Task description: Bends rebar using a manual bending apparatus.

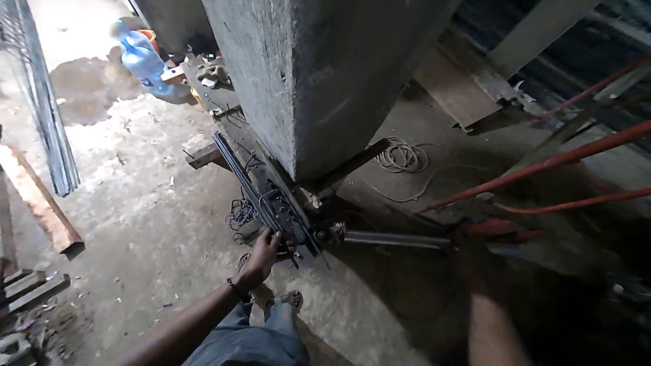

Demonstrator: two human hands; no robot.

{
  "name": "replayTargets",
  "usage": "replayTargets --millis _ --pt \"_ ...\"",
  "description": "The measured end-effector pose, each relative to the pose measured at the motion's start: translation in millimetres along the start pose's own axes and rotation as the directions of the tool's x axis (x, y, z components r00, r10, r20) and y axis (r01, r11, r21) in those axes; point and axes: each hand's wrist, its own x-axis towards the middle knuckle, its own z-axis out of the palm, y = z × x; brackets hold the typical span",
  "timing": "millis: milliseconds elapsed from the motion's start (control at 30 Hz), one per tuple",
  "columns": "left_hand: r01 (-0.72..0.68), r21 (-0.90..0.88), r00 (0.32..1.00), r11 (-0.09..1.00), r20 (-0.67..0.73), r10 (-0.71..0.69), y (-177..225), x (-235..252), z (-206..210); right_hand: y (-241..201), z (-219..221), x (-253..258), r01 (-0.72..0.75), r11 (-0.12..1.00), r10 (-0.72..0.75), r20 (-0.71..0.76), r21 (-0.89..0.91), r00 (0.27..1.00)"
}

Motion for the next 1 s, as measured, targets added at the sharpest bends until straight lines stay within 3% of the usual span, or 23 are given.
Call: replayTargets --millis 100,167,267,433,767,867,1000 --pt "0.0 0.015 1.0 1.0 -0.017 0.001 3.1 -2.3 1.8 72.5 8.2 -36.0 -0.132 0.989 0.135 0.05 -0.07 0.99" --pt "0.0 0.027 1.0 1.0 -0.018 0.0 2.5 -2.8 -0.6 83.6 17.6 -51.1 -0.134 0.987 0.141 0.092 -0.084 0.986" --pt "-0.013 0.054 1.0 0.998 -0.017 0.014 2.2 -1.3 -2.5 73.2 18.1 -70.7 -0.159 0.985 0.167 0.167 -0.06 0.972" --pt "-0.037 0.072 0.999 0.997 0.033 0.035 1.7 -0.3 -10.6 67.9 30.2 -146.5 -0.222 0.974 0.225 0.174 -0.038 0.959" --pt "-0.067 0.019 0.986 0.998 0.154 0.063 3.2 9.2 -23.7 52.9 47.0 -173.7 -0.281 0.958 0.283 -0.037 0.06 0.958" --pt "-0.107 0.014 0.971 0.994 0.216 0.102 -1.1 14.7 -31.9 43.9 51.8 -187.4 -0.348 0.931 0.357 -0.078 0.111 0.931" --pt "-0.059 0.027 0.96 0.998 0.277 0.049 8.1 25.9 -44.1 24.1 55.5 -221.9 -0.466 0.868 0.487 -0.107 0.17 0.867"
